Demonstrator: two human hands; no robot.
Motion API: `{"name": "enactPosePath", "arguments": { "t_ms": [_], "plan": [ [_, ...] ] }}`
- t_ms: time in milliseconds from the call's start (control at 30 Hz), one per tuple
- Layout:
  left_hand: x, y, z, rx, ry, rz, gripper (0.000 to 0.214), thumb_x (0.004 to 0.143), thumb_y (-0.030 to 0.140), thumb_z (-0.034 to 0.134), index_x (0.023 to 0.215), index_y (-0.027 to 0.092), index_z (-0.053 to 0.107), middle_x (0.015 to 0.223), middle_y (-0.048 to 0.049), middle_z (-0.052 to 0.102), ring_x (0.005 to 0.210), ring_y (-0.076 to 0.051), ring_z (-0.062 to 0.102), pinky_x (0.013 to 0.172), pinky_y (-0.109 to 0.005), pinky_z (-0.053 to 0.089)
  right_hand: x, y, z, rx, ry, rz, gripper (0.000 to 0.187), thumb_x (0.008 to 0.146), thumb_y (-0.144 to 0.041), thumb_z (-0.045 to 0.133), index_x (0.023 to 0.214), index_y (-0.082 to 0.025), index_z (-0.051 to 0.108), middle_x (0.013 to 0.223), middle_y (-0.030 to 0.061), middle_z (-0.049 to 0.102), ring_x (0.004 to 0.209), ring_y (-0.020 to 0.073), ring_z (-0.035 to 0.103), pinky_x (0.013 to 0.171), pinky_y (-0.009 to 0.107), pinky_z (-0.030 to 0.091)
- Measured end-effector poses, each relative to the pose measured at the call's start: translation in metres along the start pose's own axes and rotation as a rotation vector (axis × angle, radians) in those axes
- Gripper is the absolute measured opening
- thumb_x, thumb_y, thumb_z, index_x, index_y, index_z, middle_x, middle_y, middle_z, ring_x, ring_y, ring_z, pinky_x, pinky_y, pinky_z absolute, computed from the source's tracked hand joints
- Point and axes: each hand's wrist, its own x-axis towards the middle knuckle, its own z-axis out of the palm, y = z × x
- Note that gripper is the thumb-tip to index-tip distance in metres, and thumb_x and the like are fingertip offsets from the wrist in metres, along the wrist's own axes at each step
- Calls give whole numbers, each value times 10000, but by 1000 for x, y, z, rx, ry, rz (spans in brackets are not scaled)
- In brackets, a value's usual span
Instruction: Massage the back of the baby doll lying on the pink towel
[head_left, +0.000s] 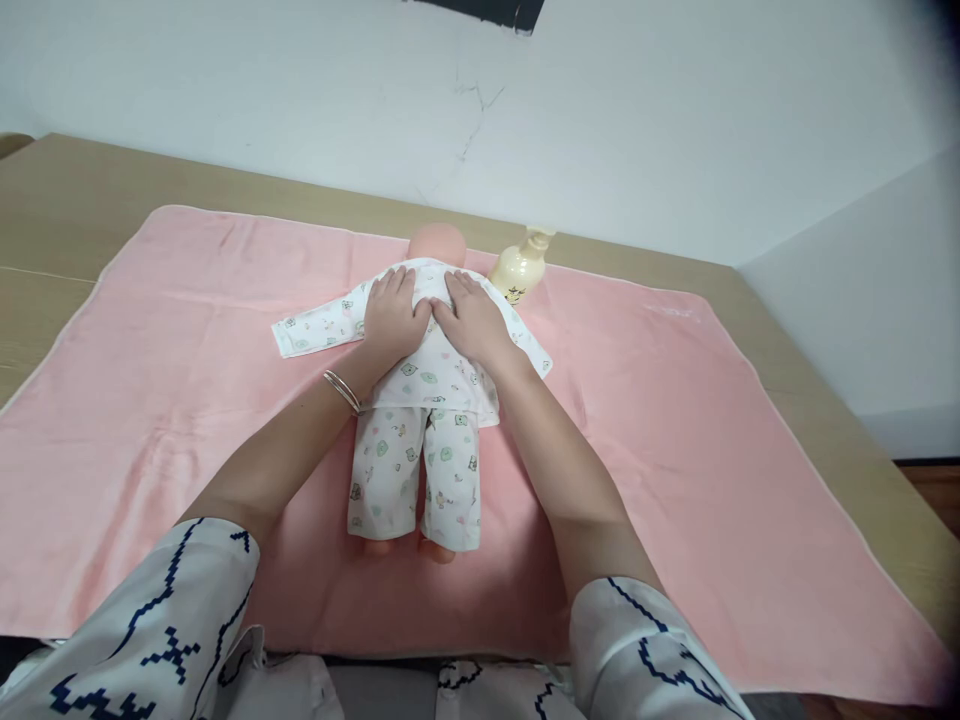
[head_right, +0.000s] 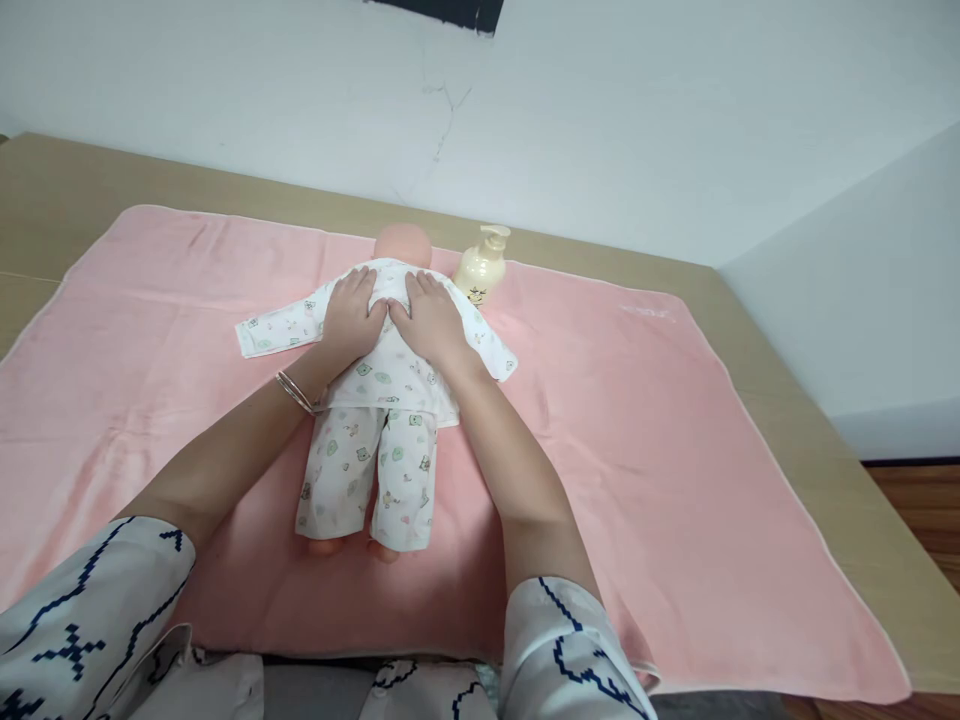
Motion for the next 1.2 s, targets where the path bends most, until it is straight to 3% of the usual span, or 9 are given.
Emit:
{"name": "enactPosePath", "arguments": {
  "t_ms": [100, 200, 367, 533, 633, 733, 900, 1033, 1200],
  "plan": [
    [-1, 2, -5, 23, 21, 70, 441, 886, 283, 431, 1257, 98, 579, 1363, -176, 591, 1308, -320, 499, 1143, -518, 337, -6, -13, -2, -70, 15, 33, 570, 1007, -314, 337, 1464, 21, 394, 1509, 234, 421, 1442, 324, 356, 1200, 468, 281],
    [-5, 6, -11, 59, 66, 127, 296, 884, 282, 448, 1038, 152, 665, 1119, -134, 699, 1102, -290, 596, 1012, -475, 445, -19, -33, -6, -152, 35, 51, 505, 1011, -234, 299, 1409, 41, 446, 1446, 254, 489, 1394, 328, 424, 1162, 457, 334],
    [-12, 9, -10, 62, 151, 64, 224, 886, 276, 451, 848, 185, 652, 942, -124, 683, 967, -291, 597, 924, -473, 474, -33, -50, -18, -259, -5, 73, 400, 1014, -234, 284, 1177, -43, 595, 1230, 254, 637, 1186, 353, 593, 925, 433, 505],
    [-14, 13, -8, 26, 202, -41, 196, 860, 276, 485, 898, 181, 652, 1028, -138, 668, 1016, -302, 578, 949, -481, 480, -21, -36, -20, -215, 12, 131, 393, 1018, -315, 307, 1059, -111, 641, 1090, 184, 702, 998, 318, 661, 845, 402, 520],
    [-12, 18, -8, 17, 135, -87, 250, 876, 248, 440, 952, 143, 653, 1105, -176, 649, 1084, -322, 571, 1004, -501, 457, -12, -22, -12, -145, 51, 99, 444, 1022, -348, 306, 1192, -73, 610, 1236, 201, 657, 1183, 331, 597, 996, 438, 471],
    [-10, 19, -5, -24, 66, -99, 352, 885, 216, 395, 1125, 89, 620, 1253, -208, 609, 1235, -334, 526, 1102, -512, 389, -6, -11, -3, -84, 47, 53, 529, 1015, -330, 316, 1383, 14, 480, 1441, 230, 506, 1398, 322, 421, 1166, 453, 328],
    [-6, 10, 2, -31, -5, -54, 503, 892, 230, 374, 1339, 44, 513, 1458, -213, 495, 1409, -345, 401, 1196, -537, 273, -2, -2, 5, -19, 54, 41, 568, 987, -340, 355, 1431, 3, 444, 1506, 221, 432, 1441, 319, 360, 1204, 482, 272],
    [-4, 6, 2, -52, -13, -29, 501, 881, 223, 378, 1347, 104, 522, 1460, -172, 511, 1414, -322, 407, 1199, -554, 272, -2, -3, 6, -19, 88, 40, 558, 980, -340, 350, 1421, -19, 466, 1500, 208, 446, 1435, 314, 372, 1193, 496, 290],
    [-4, 7, -2, -84, -8, 40, 451, 867, 179, 368, 1259, 116, 582, 1382, -153, 579, 1370, -277, 462, 1210, -494, 298, -6, -11, 4, -68, 130, 30, 518, 983, -303, 350, 1358, 6, 527, 1431, 225, 520, 1376, 315, 450, 1165, 448, 334]
  ]
}}
